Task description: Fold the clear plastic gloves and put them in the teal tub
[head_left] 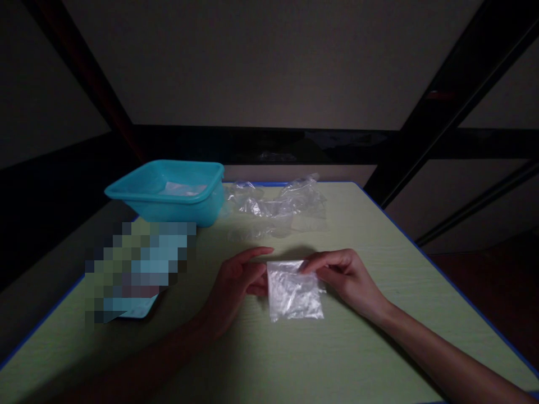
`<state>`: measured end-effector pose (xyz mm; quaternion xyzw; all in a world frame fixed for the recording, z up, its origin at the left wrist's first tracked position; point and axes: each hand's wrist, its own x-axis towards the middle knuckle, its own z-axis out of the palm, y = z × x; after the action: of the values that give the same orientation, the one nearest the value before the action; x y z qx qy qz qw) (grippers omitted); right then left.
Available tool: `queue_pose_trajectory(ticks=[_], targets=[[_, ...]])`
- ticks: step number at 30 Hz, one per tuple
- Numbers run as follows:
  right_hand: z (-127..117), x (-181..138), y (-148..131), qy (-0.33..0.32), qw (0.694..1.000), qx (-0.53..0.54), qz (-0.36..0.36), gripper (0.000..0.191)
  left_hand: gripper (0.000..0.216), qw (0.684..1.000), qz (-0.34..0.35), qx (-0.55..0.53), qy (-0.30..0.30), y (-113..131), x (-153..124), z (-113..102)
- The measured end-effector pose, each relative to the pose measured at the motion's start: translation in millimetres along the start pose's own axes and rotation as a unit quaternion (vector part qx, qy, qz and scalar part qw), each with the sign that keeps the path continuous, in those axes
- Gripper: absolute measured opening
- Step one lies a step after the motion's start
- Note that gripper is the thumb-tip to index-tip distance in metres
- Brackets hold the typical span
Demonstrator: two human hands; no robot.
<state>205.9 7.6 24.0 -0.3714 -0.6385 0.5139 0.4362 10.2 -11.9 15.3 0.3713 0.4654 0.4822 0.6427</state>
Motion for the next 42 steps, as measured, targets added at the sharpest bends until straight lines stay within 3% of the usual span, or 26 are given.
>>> queue_pose_trajectory(ticks=[5,9,16,20,23,33,37,42], targets=[[1,-2,-2,0.024,0.998,-0.031,-0.041,0.023,0.030,0.999,-0.008,0.034,-0.003,0,2,1],[3,-2,1,0.019,0.999,-0.030,-0.024,0.019,0.021,0.996,-0.012,0.088,-0.003,-1,2,2],[3,-1,4,0.015,0.990,0.129,0.055,0.030,0.016,0.994,0.003,0.103,0.019,-2,2,2],[6,-1,4,-0.011,0.987,0.153,0.047,0.021,0.017,0.994,0.012,0.102,0.037,-2,2,2],[12,0,5,-0.023,0.986,0.159,0.039,0.030,0.015,0.992,0.026,0.119,0.045,0,2,3],[15,2,8,0.056,0.984,0.152,0.071,0.036,0.013,0.982,0.074,0.171,0.014,-4,3,4],[15,2,8,0.071,0.984,0.148,0.070,0.037,0.034,0.983,0.128,0.131,0.011,-5,0,4],[14,3,9,0.092,0.984,0.138,0.070,0.039,0.009,0.964,0.177,0.199,-0.022,-5,-4,4]])
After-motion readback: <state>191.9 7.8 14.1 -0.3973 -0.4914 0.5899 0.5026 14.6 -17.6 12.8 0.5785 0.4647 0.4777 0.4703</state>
